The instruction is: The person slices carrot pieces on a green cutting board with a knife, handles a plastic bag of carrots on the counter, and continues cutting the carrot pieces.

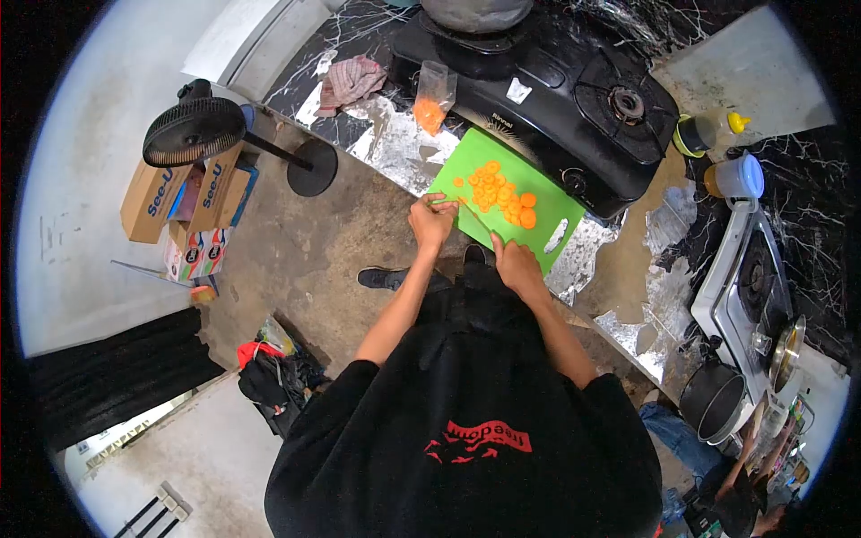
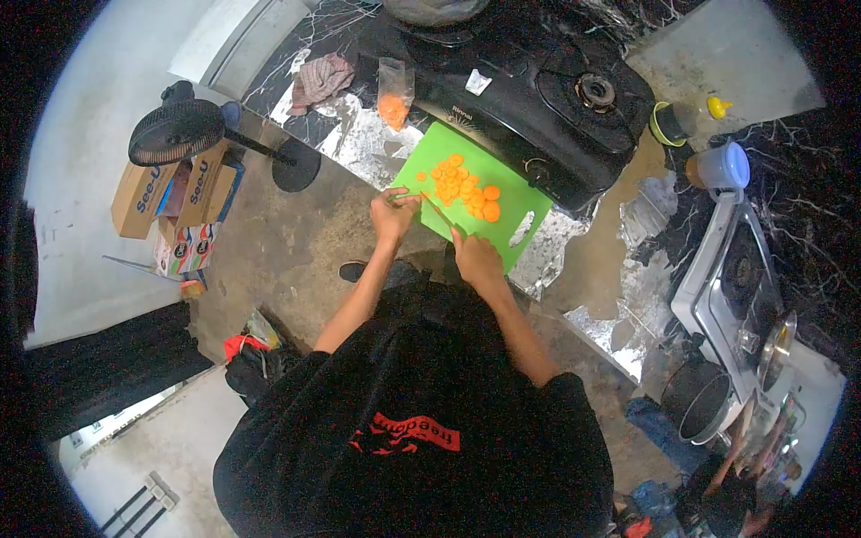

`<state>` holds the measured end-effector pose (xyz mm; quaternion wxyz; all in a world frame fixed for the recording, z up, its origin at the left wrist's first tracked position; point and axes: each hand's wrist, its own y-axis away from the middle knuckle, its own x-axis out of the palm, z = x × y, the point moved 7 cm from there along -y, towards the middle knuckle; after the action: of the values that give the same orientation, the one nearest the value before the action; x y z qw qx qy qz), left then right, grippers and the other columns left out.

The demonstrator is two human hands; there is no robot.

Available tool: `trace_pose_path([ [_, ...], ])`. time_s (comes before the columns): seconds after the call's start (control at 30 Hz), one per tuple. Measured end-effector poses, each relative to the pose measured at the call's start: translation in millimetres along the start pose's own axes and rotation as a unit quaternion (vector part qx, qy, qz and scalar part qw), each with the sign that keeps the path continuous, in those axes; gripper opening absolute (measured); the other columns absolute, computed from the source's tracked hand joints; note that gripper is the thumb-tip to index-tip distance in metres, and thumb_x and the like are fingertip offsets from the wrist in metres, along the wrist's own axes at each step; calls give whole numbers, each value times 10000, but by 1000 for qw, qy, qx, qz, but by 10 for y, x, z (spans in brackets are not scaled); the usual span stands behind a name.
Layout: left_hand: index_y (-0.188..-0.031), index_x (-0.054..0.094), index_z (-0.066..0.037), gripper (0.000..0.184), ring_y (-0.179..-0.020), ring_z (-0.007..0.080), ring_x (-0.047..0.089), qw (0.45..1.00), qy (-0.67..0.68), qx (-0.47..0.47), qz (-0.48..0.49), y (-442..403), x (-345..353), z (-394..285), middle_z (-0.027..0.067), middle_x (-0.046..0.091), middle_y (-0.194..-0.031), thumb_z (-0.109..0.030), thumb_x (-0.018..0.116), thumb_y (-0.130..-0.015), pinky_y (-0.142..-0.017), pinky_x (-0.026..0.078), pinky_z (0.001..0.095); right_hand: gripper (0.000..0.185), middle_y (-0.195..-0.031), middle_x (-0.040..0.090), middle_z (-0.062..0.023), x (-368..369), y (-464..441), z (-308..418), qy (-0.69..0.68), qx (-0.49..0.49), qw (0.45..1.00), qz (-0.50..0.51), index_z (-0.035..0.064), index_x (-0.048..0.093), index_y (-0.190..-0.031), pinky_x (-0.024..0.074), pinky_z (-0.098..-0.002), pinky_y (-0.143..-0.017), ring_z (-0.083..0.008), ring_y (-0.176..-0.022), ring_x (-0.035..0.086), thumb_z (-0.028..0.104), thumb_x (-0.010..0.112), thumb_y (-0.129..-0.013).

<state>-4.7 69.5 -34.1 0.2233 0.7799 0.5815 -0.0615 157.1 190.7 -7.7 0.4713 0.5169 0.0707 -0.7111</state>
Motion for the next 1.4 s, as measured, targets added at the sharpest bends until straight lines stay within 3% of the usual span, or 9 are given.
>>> trace_pose_path([
  [0.13,-936,610,61,295,-683,141,661,1000,21,-4,-7,-4,7,54,127,687,-756,-56,734,-695,-637,516,266,682,-785,576,-366,76,-39,-68,-64,22,995,67,-111,594,-751,457,-547,-745,-519,-775,569,470,305,-962],
  [0.33,-916,611,55,295,-678,149,665,1000,11,-3,-16,-8,5,54,129,689,-747,-84,738,-689,-642,518,282,715,-771,560,-389,141,-24,-66,-89,26,993,75,-132,585,-755,451,-552,-760,-519,-815,570,484,287,-961],
  [0.73,-911,608,48,293,-673,154,662,1000,3,0,-13,-28,5,67,133,690,-754,-80,743,-686,-638,517,285,669,-740,592,-335,159,-51,1,-79,17,995,56,-110,597,-766,475,-531,-731,-490,-770,594,454,296,-967],
  [1.13,-913,608,54,289,-671,153,657,1000,8,6,-20,1,-2,10,131,687,-747,-65,745,-688,-621,511,279,689,-739,575,-357,90,-58,19,-83,27,996,18,-116,589,-708,457,-546,-730,-504,-783,580,461,312,-963],
  [1.4,-875,631,76,265,-681,140,653,1000,9,-8,-14,3,6,33,130,687,-748,-78,742,-690,-621,510,271,674,-736,583,-338,182,-26,1,-106,18,992,58,-117,595,-746,461,-543,-715,-497,-770,581,447,302,-967],
])
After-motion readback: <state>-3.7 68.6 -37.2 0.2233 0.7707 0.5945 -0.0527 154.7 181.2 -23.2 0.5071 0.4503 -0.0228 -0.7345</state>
